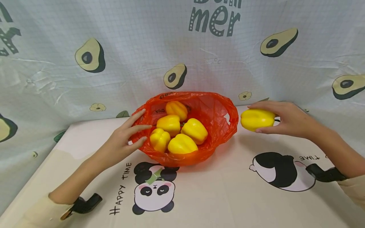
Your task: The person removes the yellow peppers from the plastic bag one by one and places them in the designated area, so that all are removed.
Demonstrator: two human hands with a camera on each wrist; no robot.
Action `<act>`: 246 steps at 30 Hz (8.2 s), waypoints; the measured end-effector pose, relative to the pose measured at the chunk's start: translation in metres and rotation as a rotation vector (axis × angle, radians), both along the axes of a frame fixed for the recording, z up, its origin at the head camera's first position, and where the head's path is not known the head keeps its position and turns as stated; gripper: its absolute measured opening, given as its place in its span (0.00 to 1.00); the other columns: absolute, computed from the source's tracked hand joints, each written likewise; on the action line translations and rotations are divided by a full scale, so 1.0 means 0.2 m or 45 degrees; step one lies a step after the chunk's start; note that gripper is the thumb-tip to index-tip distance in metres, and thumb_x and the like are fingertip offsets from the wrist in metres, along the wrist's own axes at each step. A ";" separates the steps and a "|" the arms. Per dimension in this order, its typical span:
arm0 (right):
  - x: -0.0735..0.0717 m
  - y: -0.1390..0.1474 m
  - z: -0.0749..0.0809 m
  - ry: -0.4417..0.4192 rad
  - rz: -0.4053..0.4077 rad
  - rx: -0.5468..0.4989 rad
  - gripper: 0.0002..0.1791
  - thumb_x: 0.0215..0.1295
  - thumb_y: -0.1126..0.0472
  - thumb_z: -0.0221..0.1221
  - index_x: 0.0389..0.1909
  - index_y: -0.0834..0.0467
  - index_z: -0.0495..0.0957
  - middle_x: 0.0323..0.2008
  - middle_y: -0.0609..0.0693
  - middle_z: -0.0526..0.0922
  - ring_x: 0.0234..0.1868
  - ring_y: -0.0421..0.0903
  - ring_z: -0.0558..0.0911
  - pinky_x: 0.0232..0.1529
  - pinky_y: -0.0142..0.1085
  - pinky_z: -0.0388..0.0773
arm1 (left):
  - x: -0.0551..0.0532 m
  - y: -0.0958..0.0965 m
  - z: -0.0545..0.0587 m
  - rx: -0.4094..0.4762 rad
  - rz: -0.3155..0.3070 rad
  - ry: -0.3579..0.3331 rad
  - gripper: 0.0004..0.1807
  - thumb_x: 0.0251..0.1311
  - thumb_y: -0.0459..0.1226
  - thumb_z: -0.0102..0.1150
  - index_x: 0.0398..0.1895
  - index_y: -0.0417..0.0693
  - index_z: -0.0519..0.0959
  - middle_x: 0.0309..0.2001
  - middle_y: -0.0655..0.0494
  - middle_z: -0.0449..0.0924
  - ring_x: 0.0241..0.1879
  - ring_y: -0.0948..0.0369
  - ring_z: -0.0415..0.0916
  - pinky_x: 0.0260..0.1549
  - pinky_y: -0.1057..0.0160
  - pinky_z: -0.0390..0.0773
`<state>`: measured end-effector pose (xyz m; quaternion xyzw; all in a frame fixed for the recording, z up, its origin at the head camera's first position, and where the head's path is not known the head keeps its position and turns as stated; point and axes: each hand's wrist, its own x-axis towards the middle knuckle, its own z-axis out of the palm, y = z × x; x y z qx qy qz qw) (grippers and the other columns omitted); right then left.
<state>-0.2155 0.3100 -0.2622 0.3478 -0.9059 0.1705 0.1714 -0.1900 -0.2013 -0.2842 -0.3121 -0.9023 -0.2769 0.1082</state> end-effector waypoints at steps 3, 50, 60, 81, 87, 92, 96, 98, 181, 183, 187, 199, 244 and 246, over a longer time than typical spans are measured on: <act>0.00 0.01 0.00 -0.010 -0.032 0.003 0.41 0.46 0.56 0.81 0.64 0.41 0.77 0.53 0.34 0.81 0.36 0.34 0.76 0.36 0.20 0.77 | 0.00 0.00 0.00 -0.001 -0.002 0.001 0.20 0.64 0.31 0.64 0.60 0.42 0.81 0.79 0.48 0.54 0.75 0.40 0.56 0.55 0.46 0.79; -0.17 0.05 -0.13 -0.118 -0.152 0.033 0.36 0.51 0.53 0.77 0.63 0.51 0.78 0.51 0.47 0.84 0.38 0.44 0.76 0.36 0.38 0.76 | 0.03 0.00 -0.02 -0.022 0.011 0.010 0.20 0.63 0.29 0.65 0.59 0.43 0.81 0.79 0.47 0.54 0.75 0.40 0.56 0.58 0.43 0.77; -0.22 0.07 -0.17 -0.316 -0.266 -0.051 0.35 0.55 0.50 0.75 0.65 0.52 0.77 0.51 0.52 0.84 0.42 0.50 0.77 0.39 0.40 0.79 | 0.04 0.00 -0.04 -0.028 0.027 0.005 0.20 0.63 0.29 0.65 0.59 0.43 0.81 0.79 0.48 0.54 0.75 0.39 0.56 0.56 0.45 0.79; -0.44 0.05 -0.22 -0.607 -0.473 -0.150 0.42 0.64 0.39 0.65 0.74 0.53 0.64 0.65 0.65 0.71 0.55 0.63 0.72 0.57 0.62 0.74 | 0.01 -0.01 -0.04 -0.019 0.021 -0.007 0.20 0.63 0.30 0.65 0.59 0.43 0.81 0.79 0.48 0.53 0.75 0.40 0.56 0.57 0.44 0.78; -0.48 0.07 -0.23 -0.625 -0.512 -0.174 0.45 0.64 0.36 0.63 0.76 0.53 0.62 0.69 0.66 0.67 0.58 0.65 0.69 0.59 0.64 0.71 | 0.01 -0.01 -0.03 -0.019 0.024 -0.010 0.21 0.63 0.30 0.65 0.60 0.43 0.81 0.79 0.48 0.53 0.75 0.40 0.56 0.56 0.44 0.78; -0.50 0.07 -0.26 -0.672 -0.574 -0.161 0.46 0.64 0.34 0.61 0.76 0.54 0.61 0.69 0.67 0.66 0.58 0.66 0.68 0.60 0.65 0.70 | 0.00 -0.01 -0.02 -0.009 0.020 -0.016 0.20 0.63 0.30 0.65 0.59 0.42 0.81 0.79 0.48 0.53 0.75 0.41 0.55 0.57 0.44 0.78; -0.51 0.07 -0.27 -0.744 -0.603 -0.140 0.47 0.65 0.33 0.59 0.77 0.54 0.59 0.67 0.69 0.65 0.58 0.67 0.67 0.60 0.67 0.69 | -0.01 -0.01 -0.02 -0.011 0.016 -0.018 0.20 0.64 0.30 0.64 0.59 0.42 0.81 0.79 0.48 0.53 0.75 0.41 0.55 0.58 0.43 0.77; -0.52 0.06 -0.27 -0.765 -0.596 -0.147 0.47 0.66 0.34 0.59 0.77 0.55 0.58 0.67 0.69 0.65 0.59 0.67 0.67 0.61 0.68 0.68 | -0.01 -0.01 -0.02 -0.013 0.020 -0.018 0.20 0.64 0.30 0.64 0.59 0.42 0.81 0.79 0.48 0.53 0.75 0.41 0.55 0.58 0.43 0.77; -0.09 -0.89 0.29 -0.305 0.484 0.273 0.16 0.72 0.63 0.57 0.56 0.49 0.85 0.52 0.42 0.86 0.54 0.43 0.81 0.57 0.40 0.81 | 0.02 0.02 -0.01 -0.008 0.025 -0.025 0.18 0.64 0.29 0.62 0.58 0.44 0.83 0.79 0.47 0.53 0.75 0.40 0.55 0.56 0.43 0.78; -0.10 -0.92 0.30 -0.339 0.493 0.291 0.18 0.72 0.64 0.55 0.57 0.50 0.84 0.52 0.42 0.86 0.54 0.42 0.81 0.57 0.40 0.81 | 0.02 0.03 0.00 -0.007 0.024 -0.025 0.18 0.64 0.29 0.62 0.58 0.44 0.83 0.79 0.48 0.53 0.75 0.40 0.55 0.57 0.43 0.78; -0.13 -0.96 0.29 -0.405 0.551 0.313 0.18 0.72 0.63 0.56 0.58 0.50 0.83 0.52 0.40 0.86 0.55 0.41 0.82 0.57 0.38 0.80 | 0.01 0.03 -0.01 -0.012 0.020 -0.030 0.18 0.65 0.29 0.61 0.58 0.43 0.82 0.79 0.47 0.53 0.76 0.40 0.54 0.57 0.43 0.78; -0.25 -1.14 0.26 -0.594 0.727 0.385 0.24 0.70 0.56 0.64 0.65 0.55 0.76 0.60 0.50 0.83 0.58 0.44 0.84 0.56 0.34 0.81 | 0.02 0.02 0.00 -0.036 0.038 -0.049 0.19 0.65 0.30 0.61 0.59 0.44 0.82 0.80 0.47 0.52 0.75 0.38 0.55 0.54 0.43 0.80; -0.35 -1.45 0.08 -0.748 0.619 0.653 0.29 0.60 0.43 0.70 0.59 0.47 0.74 0.57 0.43 0.78 0.52 0.42 0.74 0.52 0.30 0.77 | 0.01 0.01 -0.02 0.048 0.000 0.050 0.17 0.64 0.27 0.61 0.54 0.46 0.84 0.79 0.48 0.53 0.73 0.39 0.60 0.49 0.48 0.83; -0.35 -1.44 0.08 -0.771 0.630 0.640 0.26 0.61 0.46 0.70 0.56 0.48 0.73 0.56 0.43 0.78 0.52 0.42 0.75 0.51 0.30 0.77 | 0.01 0.01 -0.02 0.047 -0.002 0.061 0.16 0.64 0.27 0.61 0.52 0.47 0.84 0.79 0.48 0.54 0.73 0.39 0.60 0.50 0.47 0.82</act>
